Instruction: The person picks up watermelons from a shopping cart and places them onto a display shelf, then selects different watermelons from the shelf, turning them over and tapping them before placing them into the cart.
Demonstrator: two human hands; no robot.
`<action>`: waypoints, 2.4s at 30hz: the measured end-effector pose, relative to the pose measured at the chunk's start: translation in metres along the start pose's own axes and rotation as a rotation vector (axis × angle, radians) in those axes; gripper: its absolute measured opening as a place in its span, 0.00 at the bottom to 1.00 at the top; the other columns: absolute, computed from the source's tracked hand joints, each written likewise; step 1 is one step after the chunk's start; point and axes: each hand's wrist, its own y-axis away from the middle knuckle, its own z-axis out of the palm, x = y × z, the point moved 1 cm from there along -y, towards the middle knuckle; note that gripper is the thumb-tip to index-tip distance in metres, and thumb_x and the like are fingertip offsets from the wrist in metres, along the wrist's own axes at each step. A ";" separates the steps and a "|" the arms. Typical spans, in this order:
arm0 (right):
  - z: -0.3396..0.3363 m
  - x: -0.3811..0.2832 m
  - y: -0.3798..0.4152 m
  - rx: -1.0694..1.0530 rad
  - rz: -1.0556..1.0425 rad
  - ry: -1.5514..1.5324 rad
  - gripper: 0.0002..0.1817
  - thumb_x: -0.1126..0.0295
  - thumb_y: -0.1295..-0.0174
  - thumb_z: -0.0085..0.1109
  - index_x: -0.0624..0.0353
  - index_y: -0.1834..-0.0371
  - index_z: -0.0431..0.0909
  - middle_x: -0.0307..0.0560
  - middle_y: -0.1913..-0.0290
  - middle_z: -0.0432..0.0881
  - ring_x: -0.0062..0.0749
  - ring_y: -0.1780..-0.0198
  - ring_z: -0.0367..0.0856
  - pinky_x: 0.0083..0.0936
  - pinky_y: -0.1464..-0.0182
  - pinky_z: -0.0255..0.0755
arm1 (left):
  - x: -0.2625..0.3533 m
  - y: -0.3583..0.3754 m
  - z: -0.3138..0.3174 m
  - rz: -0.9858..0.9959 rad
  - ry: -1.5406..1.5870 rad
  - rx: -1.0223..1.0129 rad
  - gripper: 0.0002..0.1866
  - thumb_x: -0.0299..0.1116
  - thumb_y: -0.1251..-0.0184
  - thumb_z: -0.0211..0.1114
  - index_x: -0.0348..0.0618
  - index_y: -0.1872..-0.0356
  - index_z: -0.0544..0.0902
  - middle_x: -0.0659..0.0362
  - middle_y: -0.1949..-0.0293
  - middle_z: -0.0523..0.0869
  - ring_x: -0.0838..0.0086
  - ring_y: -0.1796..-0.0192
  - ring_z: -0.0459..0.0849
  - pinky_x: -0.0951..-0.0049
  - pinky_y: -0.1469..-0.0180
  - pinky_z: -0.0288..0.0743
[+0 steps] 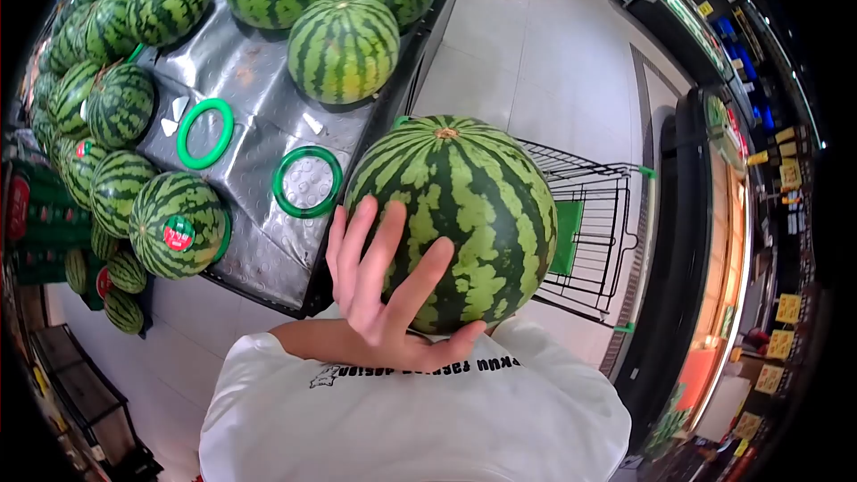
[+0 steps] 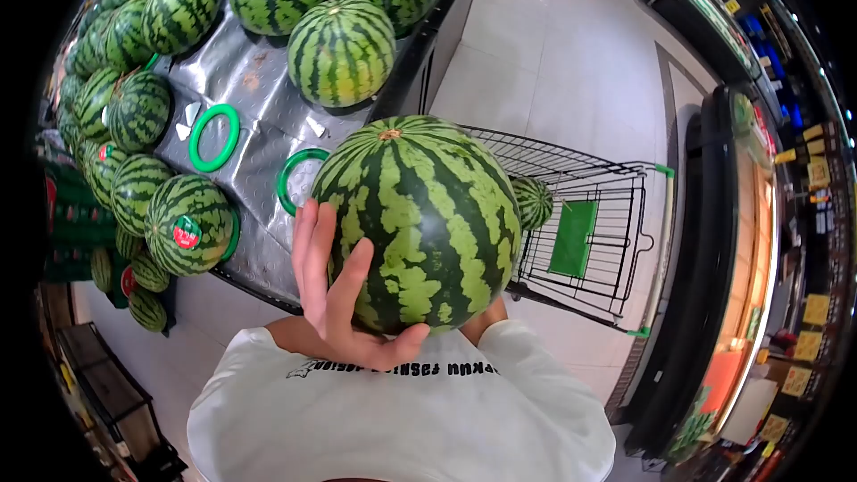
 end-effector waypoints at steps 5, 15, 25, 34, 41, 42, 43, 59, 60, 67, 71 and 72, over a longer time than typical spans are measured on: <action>-0.042 -0.034 0.043 0.196 0.022 -0.038 0.27 0.49 0.26 0.41 0.50 0.30 0.68 0.59 0.31 0.66 0.56 0.32 0.66 0.57 0.33 0.65 | -0.025 -0.078 0.004 -0.119 0.432 -0.672 0.52 0.55 0.65 0.82 0.45 0.33 0.74 0.38 0.32 0.69 0.44 0.30 0.68 0.51 0.29 0.60; -0.078 -0.096 0.093 0.563 0.174 -0.222 0.25 0.52 0.27 0.41 0.54 0.35 0.73 0.50 0.38 0.79 0.46 0.41 0.80 0.49 0.39 0.74 | -0.118 -0.021 0.145 -1.049 1.212 -0.702 0.27 0.51 0.26 0.53 0.37 0.40 0.78 0.54 0.49 0.84 0.71 0.48 0.83 0.71 0.45 0.77; -0.049 -0.130 0.098 1.030 0.378 0.223 0.28 0.47 0.25 0.33 0.50 0.33 0.71 0.45 0.34 0.74 0.44 0.34 0.71 0.51 0.35 0.64 | -0.155 0.095 0.200 -1.522 1.773 -0.455 0.27 0.52 0.25 0.48 0.40 0.40 0.78 0.54 0.47 0.85 0.67 0.49 0.86 0.63 0.48 0.84; -0.086 -0.146 0.061 0.341 0.083 0.750 0.37 0.45 0.28 0.43 0.61 0.25 0.61 0.48 0.27 0.64 0.34 0.28 0.61 0.29 0.27 0.53 | -0.158 0.125 0.187 -1.688 2.010 -0.392 0.30 0.54 0.25 0.46 0.40 0.38 0.76 0.52 0.44 0.83 0.62 0.46 0.85 0.59 0.45 0.83; -0.132 -0.130 0.088 0.636 0.257 0.086 0.27 0.48 0.28 0.42 0.57 0.40 0.76 0.46 0.46 0.84 0.39 0.49 0.83 0.38 0.47 0.80 | -0.121 0.080 0.170 -1.233 1.549 -0.236 0.29 0.50 0.22 0.43 0.41 0.31 0.69 0.53 0.36 0.77 0.65 0.37 0.77 0.61 0.35 0.73; -0.131 -0.127 0.088 0.710 0.269 0.142 0.28 0.45 0.28 0.41 0.55 0.42 0.77 0.46 0.45 0.83 0.39 0.48 0.83 0.37 0.45 0.78 | -0.115 0.073 0.172 -1.184 1.423 -0.218 0.30 0.52 0.23 0.42 0.42 0.31 0.69 0.54 0.36 0.76 0.66 0.35 0.76 0.63 0.33 0.70; -0.136 -0.124 0.090 0.724 0.264 0.079 0.28 0.44 0.28 0.42 0.55 0.42 0.77 0.45 0.46 0.83 0.40 0.49 0.83 0.38 0.46 0.79 | -0.112 0.067 0.171 -1.134 1.297 -0.200 0.31 0.53 0.23 0.40 0.43 0.31 0.69 0.55 0.35 0.76 0.67 0.34 0.74 0.65 0.31 0.66; -0.146 -0.111 0.076 0.719 0.254 -0.080 0.30 0.49 0.30 0.46 0.60 0.34 0.70 0.51 0.40 0.80 0.41 0.44 0.81 0.39 0.42 0.77 | -0.076 0.028 0.138 -1.251 1.269 -0.369 0.37 0.59 0.23 0.30 0.42 0.25 0.61 0.55 0.26 0.64 0.67 0.25 0.61 0.65 0.24 0.49; -0.146 -0.113 0.074 0.701 0.254 -0.075 0.30 0.49 0.30 0.46 0.61 0.33 0.69 0.52 0.40 0.79 0.41 0.44 0.81 0.39 0.42 0.76 | -0.076 0.031 0.136 -1.261 1.391 -0.347 0.33 0.53 0.21 0.38 0.43 0.24 0.60 0.55 0.26 0.64 0.67 0.25 0.60 0.66 0.24 0.48; -0.152 -0.136 0.060 0.460 0.257 -0.023 0.32 0.51 0.30 0.47 0.63 0.30 0.66 0.53 0.38 0.78 0.41 0.42 0.80 0.38 0.40 0.74 | -0.067 0.069 0.138 -1.300 1.296 -0.230 0.32 0.34 0.25 0.58 0.53 0.22 0.57 0.58 0.27 0.64 0.69 0.25 0.59 0.66 0.24 0.48; -0.159 -0.154 0.050 0.340 0.271 0.025 0.34 0.52 0.30 0.47 0.64 0.28 0.63 0.54 0.37 0.77 0.41 0.41 0.79 0.37 0.38 0.73 | -0.076 0.072 0.143 -1.520 1.680 -0.298 0.28 0.49 0.20 0.45 0.55 0.24 0.60 0.61 0.28 0.67 0.67 0.27 0.64 0.63 0.26 0.55; -0.162 -0.156 0.050 0.315 0.273 0.050 0.34 0.52 0.30 0.47 0.64 0.27 0.63 0.54 0.37 0.76 0.41 0.41 0.79 0.37 0.38 0.73 | -0.076 0.066 0.146 -1.692 1.516 -0.251 0.30 0.55 0.21 0.38 0.52 0.27 0.65 0.60 0.32 0.72 0.65 0.30 0.68 0.61 0.28 0.59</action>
